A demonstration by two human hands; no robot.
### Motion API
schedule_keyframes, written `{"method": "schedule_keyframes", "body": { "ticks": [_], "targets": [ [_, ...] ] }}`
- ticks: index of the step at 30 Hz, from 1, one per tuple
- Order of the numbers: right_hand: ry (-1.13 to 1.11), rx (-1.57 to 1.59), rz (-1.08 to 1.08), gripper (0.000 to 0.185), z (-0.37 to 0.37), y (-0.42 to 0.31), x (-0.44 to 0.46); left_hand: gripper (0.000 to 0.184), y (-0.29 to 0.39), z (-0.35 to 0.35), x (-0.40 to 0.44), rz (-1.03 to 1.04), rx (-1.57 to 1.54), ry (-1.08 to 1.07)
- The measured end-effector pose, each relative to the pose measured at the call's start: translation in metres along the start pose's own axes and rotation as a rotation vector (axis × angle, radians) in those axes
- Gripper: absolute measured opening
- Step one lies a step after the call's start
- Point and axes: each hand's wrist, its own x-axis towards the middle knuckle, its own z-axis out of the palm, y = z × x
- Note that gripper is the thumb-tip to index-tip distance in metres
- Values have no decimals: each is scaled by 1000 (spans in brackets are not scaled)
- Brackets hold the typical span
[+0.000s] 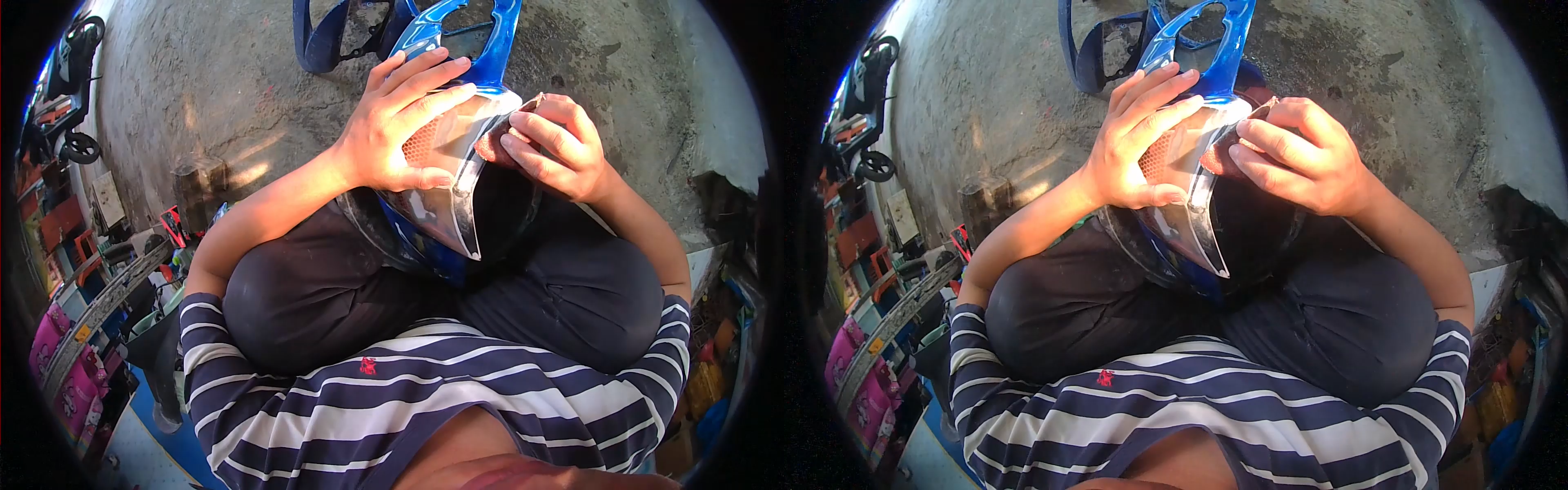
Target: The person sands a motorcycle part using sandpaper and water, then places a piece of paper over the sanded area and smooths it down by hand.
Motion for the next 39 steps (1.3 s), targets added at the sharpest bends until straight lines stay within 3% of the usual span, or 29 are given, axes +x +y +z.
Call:
{"method": "schedule_keyframes", "body": {
  "ticks": [24,39],
  "targets": [
    [17,-23,44,47,-1,1,-1,101,1,-1,0,-9,12,-7],
    [38,29,61,39,1,-1,-2,100,0,-1,0,-5,6,-4]
  ]
}}
